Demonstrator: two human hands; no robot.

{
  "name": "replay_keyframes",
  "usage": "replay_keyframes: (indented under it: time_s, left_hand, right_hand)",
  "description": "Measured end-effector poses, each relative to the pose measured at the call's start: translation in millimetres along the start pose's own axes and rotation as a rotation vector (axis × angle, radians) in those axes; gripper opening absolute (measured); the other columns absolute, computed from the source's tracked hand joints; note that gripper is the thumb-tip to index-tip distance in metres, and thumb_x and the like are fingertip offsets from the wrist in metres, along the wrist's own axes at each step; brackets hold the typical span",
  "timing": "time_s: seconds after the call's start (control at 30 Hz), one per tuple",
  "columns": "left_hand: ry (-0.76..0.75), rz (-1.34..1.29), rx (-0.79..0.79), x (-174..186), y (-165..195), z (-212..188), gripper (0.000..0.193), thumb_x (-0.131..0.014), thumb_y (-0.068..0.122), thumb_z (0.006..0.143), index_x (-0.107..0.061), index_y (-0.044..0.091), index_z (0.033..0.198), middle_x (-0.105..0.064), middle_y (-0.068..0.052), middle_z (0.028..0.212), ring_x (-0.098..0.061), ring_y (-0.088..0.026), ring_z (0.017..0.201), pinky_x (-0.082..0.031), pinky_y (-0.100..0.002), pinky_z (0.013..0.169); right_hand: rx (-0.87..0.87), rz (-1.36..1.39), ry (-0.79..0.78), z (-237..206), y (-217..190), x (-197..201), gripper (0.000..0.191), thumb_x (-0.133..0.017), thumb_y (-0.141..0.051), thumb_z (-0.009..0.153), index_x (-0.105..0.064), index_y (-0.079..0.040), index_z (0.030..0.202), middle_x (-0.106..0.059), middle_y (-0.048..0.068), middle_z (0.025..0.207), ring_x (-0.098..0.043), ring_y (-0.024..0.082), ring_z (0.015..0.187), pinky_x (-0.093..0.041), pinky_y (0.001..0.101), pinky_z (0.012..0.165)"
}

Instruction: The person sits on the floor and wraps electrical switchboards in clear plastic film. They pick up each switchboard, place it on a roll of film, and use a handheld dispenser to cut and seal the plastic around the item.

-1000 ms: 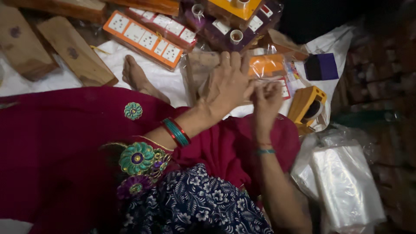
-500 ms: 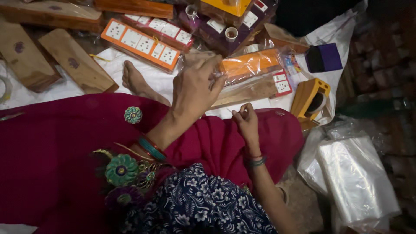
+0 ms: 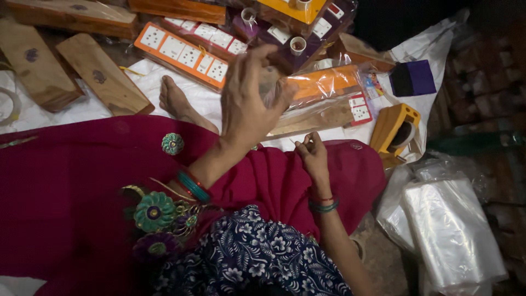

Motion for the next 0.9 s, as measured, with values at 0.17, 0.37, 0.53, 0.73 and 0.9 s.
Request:
replay_keyframes:
  time_s: [0.17,0.37,0.53,0.73,0.9]
  left_hand:
    - [-0.028,-0.155,0.120,-37,-11,-25,0.065,-0.082,0.029,0.083,-0.055,0.006,0.137,-0.063,-0.017,0.128,-0.065,-0.032,0.117,-0.051,-0.041,0.100]
    - [-0.058,-0.384,0.440,-63,-42,-44,0.031,-0.072,0.012,0.088,-0.070,0.011,0.119,-0.073,-0.010,0.118,-0.074,-0.024,0.106,-0.059,-0.034,0.091]
    - [0.026,-0.316,0.240,-50,-26,-30,0.016,-0.073,0.005,0.088,-0.077,0.006,0.103,-0.073,-0.014,0.119,-0.072,-0.025,0.113,-0.059,-0.033,0.092]
    - [-0.069,-0.460,0.425,-58,-41,-35,0.013,-0.073,0.009,0.089,-0.075,0.001,0.099,-0.070,-0.017,0.126,-0.077,-0.020,0.083,-0.060,-0.028,0.070]
    - [0.017,-0.303,0.187,-39,-21,-29,0.015,-0.081,0.010,0.089,-0.075,0.001,0.098,-0.070,-0.018,0.126,-0.074,-0.020,0.101,-0.061,-0.031,0.084]
  right_hand:
    - [-0.012,0.011,0.003,0,9,5,0.024,-0.067,-0.001,0.095,-0.045,-0.009,0.094,-0.053,-0.001,0.071,-0.042,0.006,0.060,-0.032,0.0213,0.050]
    - [0.053,0.016,-0.017,1,5,3,0.023,-0.068,-0.001,0.097,-0.046,-0.008,0.095,-0.057,0.000,0.078,-0.052,0.005,0.070,-0.043,0.0206,0.059]
    - [-0.073,0.009,0.025,-1,12,8,0.021,-0.066,-0.002,0.095,-0.046,-0.009,0.094,-0.058,0.002,0.074,-0.044,0.007,0.061,-0.032,0.0224,0.049]
    - [0.059,0.088,-0.034,0,-2,2,0.022,-0.068,0.001,0.097,-0.047,-0.007,0.094,-0.059,0.002,0.080,-0.056,0.006,0.070,-0.045,0.0202,0.058]
    - [-0.058,0.119,0.010,-4,-13,2,0.020,-0.066,-0.003,0.096,-0.047,-0.009,0.094,-0.061,0.005,0.076,-0.049,0.008,0.060,-0.035,0.0219,0.048]
Point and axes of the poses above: each hand's wrist, its own z-axis towards the middle knuckle, its own x-axis out of the back of the hand, y = z × x, the point moved 10 cm from there along z, towards the middle knuckle
